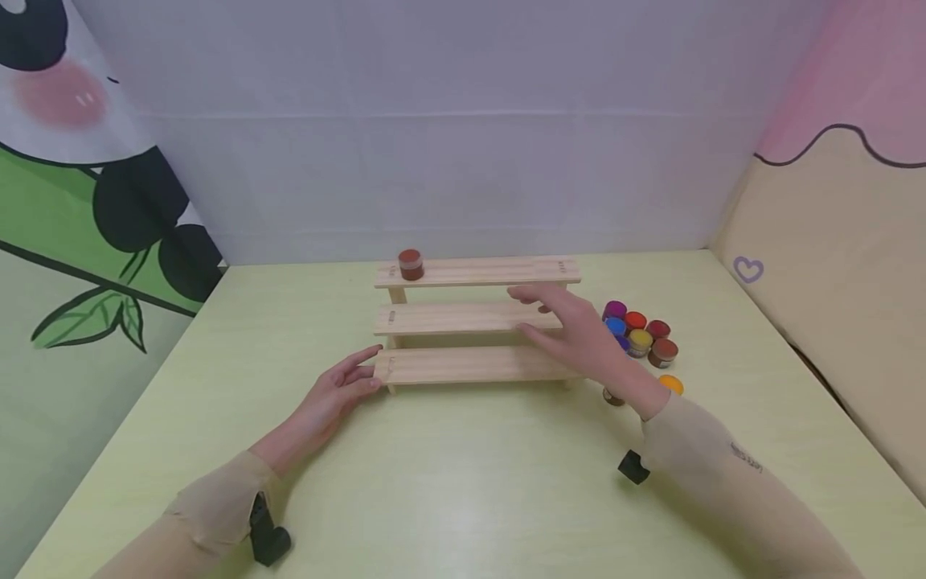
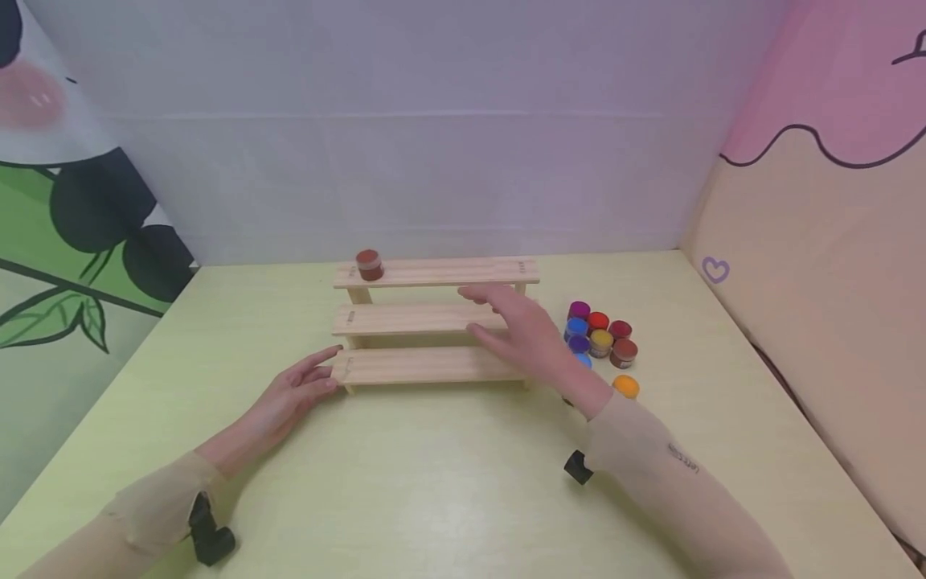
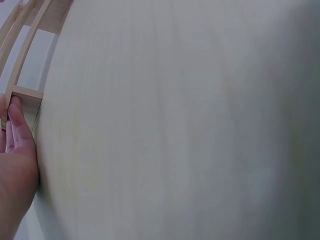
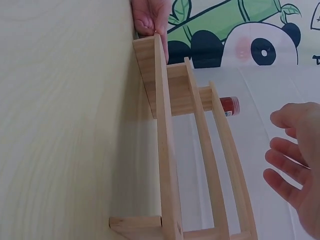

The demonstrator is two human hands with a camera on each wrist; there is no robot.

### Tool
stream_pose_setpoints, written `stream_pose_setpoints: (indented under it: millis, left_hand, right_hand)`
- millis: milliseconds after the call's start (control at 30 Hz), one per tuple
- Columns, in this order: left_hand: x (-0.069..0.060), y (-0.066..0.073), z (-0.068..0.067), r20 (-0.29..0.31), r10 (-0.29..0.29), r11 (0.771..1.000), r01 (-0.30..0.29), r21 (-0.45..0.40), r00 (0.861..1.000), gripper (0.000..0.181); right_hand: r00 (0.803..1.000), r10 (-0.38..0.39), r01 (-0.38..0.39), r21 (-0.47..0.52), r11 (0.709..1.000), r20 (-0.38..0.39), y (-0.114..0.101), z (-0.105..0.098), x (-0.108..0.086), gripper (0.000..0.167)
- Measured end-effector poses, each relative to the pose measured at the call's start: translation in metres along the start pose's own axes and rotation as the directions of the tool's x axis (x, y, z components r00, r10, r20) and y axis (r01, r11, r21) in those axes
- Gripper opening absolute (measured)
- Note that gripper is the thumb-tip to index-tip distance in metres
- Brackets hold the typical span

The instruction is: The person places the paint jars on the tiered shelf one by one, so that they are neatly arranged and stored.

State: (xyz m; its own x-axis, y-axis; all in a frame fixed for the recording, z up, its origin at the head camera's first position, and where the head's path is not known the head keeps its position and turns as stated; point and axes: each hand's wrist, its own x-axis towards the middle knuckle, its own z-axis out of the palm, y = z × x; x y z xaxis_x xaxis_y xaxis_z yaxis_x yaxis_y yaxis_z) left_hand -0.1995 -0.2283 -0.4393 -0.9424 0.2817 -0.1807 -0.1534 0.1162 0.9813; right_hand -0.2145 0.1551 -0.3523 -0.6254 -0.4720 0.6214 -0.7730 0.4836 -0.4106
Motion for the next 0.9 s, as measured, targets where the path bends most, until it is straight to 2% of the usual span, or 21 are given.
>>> stream_pose_setpoints:
  millis: [300, 900]
  left_hand:
    - [-0.001, 0.000, 0.001, 0.006, -0.004, 1.000, 0.004, 0.003, 1.000, 0.069]
    - [0.002, -0.002, -0.001, 0.007, 0.000, 1.000, 0.000, 0.007, 1.000, 0.068]
  right_hand:
    - [1.000, 0.011, -0.011, -0.082, 0.997, -0.006, 0.003, -0.013, -0.027, 0.050]
    - [0.986, 0.135, -0.110, -0.216, 0.970, 0.103, 0.010, -0.031, -0.072, 0.052]
